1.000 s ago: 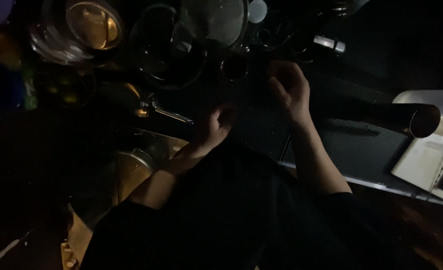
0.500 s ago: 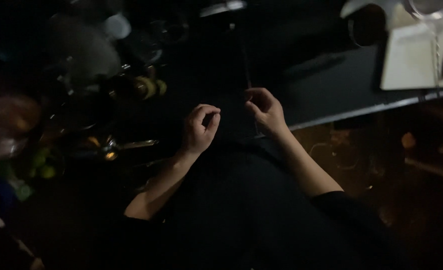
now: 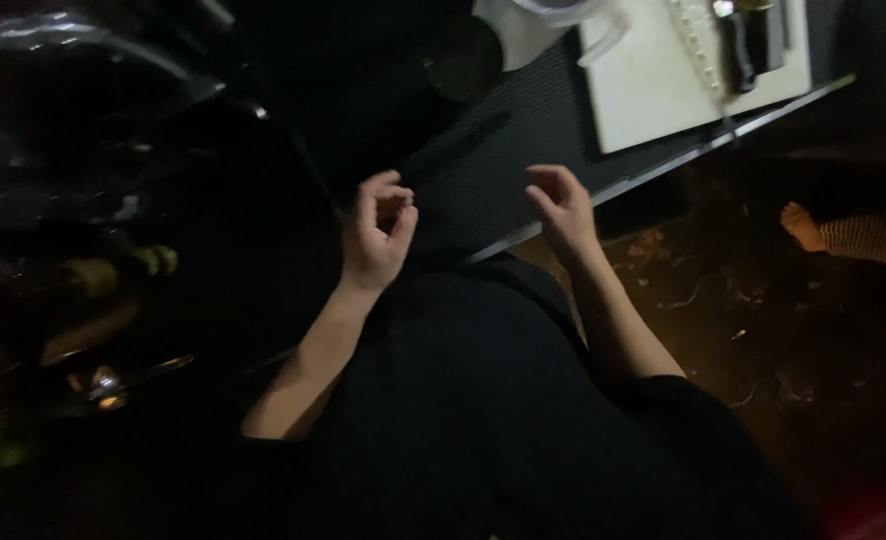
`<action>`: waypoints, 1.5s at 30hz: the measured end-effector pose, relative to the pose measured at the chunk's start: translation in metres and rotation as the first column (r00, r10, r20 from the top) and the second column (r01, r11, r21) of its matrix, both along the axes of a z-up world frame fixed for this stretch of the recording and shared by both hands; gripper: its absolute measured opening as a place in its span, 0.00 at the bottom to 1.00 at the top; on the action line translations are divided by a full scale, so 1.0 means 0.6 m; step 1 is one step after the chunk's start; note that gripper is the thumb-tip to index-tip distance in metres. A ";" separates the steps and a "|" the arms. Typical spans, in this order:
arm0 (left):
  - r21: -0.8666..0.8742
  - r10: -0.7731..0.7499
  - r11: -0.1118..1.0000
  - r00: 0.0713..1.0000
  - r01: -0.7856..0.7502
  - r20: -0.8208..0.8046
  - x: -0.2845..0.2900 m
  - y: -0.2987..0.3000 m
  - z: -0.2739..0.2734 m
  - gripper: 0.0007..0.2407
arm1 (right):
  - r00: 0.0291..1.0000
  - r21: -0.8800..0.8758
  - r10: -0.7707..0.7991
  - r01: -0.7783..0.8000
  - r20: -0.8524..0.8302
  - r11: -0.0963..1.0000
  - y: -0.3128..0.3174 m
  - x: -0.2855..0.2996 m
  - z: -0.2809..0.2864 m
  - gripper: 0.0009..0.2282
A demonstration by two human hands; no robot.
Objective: A person strains lime juice from a plastic pitcher through a fine-mesh strainer into a metal shaker tin, using a bar spoon to help the liquid pass through the mesh.
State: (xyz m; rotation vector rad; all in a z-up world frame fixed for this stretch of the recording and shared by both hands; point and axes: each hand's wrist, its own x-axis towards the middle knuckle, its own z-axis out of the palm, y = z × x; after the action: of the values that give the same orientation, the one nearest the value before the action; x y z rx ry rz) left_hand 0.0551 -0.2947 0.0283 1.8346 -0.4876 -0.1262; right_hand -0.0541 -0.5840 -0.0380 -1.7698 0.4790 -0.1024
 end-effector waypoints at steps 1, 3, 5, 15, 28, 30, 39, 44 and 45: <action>-0.018 0.027 0.999 1.000 -0.027 0.013 0.006 -0.026 -0.004 0.15 | 0.999 -0.008 -0.016 0.016 0.046 1.000 -0.051 0.004 -0.017 0.13; -0.027 0.060 0.998 0.998 -0.060 0.016 0.016 -0.067 -0.015 0.18 | 0.996 -0.006 -0.027 0.027 0.082 1.000 -0.142 0.007 -0.053 0.12; -0.028 0.118 0.993 0.993 -0.117 0.024 0.028 -0.110 -0.034 0.28 | 0.966 0.036 -0.202 0.199 0.160 0.979 -0.233 0.008 -0.095 0.12; 0.123 0.137 0.981 0.987 -0.147 0.085 0.115 -0.236 -0.103 0.51 | 0.972 -0.077 -0.232 0.229 -0.041 0.970 -0.408 0.069 -0.007 0.10; -0.088 0.317 0.945 0.807 -0.316 0.498 0.149 -0.239 -0.113 0.46 | 0.994 -0.149 0.040 -0.025 0.098 0.989 -0.435 0.163 -0.027 0.20; -0.163 0.338 0.941 0.819 -0.297 0.464 0.147 -0.247 -0.081 0.47 | 0.984 0.214 0.039 -0.076 0.173 0.974 -0.388 0.183 0.051 0.30; -0.156 0.322 0.947 0.828 -0.282 0.459 0.148 -0.271 -0.013 0.47 | 0.907 -0.842 -0.232 -0.198 -0.351 0.501 -0.526 0.146 -0.082 0.13; -0.200 0.347 0.935 0.875 -0.294 0.338 0.130 -0.294 0.003 0.47 | 0.838 -0.786 -0.189 -0.368 -0.512 0.497 -0.558 0.109 -0.141 0.06; -0.196 0.348 0.935 0.877 -0.296 0.331 0.126 -0.290 0.017 0.47 | 0.834 -0.782 -0.187 -0.375 -0.519 0.498 -0.555 0.102 -0.127 0.06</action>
State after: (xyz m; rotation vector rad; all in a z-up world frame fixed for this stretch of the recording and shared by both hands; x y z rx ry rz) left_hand 0.1309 -0.4687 0.0384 1.7780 -0.4223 0.4738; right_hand 0.0069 -0.9168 -0.1143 -2.8854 0.8324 0.3372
